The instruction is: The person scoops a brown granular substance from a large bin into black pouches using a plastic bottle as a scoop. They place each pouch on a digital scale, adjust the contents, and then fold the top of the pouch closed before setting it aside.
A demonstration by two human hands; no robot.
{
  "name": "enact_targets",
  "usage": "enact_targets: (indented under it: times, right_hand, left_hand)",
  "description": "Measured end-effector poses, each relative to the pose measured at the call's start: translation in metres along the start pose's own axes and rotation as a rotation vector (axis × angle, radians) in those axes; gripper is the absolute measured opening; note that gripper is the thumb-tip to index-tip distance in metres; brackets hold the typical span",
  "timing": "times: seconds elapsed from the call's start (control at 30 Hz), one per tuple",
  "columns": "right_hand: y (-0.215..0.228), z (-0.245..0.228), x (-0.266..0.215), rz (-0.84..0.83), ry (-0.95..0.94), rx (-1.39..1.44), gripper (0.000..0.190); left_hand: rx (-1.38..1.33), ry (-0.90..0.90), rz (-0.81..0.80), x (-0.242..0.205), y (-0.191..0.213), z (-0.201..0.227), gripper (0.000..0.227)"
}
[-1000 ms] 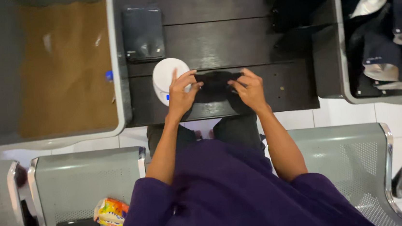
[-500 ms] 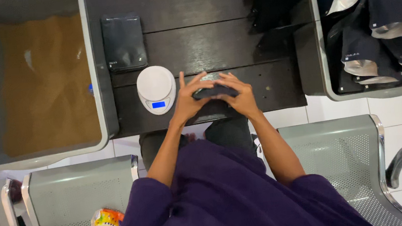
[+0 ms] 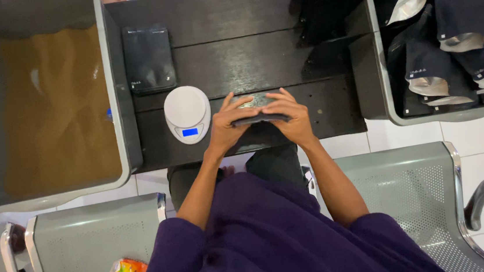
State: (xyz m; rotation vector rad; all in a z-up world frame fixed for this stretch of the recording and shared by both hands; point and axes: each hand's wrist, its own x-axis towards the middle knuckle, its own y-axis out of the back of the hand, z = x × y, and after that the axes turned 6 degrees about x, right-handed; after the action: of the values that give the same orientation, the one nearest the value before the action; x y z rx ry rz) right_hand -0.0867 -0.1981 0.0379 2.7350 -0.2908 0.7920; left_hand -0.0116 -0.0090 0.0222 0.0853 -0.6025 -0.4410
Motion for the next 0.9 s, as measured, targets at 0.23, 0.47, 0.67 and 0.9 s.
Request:
enact_targets:
  times: [0.23, 0.47, 0.67, 0.9]
  right_hand:
    - [0.002, -0.003, 0.004, -0.006, 0.006, -0.040, 0.011]
    - [-0.001, -0.008, 0.004, 0.008, -0.004, -0.050, 0.011]
    - [0.004, -0.005, 0.000, -0.025, -0.010, -0.047, 0.009]
    - [0.024, -0.003, -0.003, -0.064, 0.016, -0.019, 0.010]
  left_hand:
    - [0.000, -0.077, -0.017, 0.010, 0.000, 0.010, 0.011]
    - [-0.037, 0.014, -0.038, 0.010, -0.003, 0.015, 0.011]
    - [-0.063, 0.030, -0.032, 0.006, -0.002, 0.021, 0.013]
    - [-0.118, 0.072, -0.122, 0.003, 0.010, 0.017, 0.019]
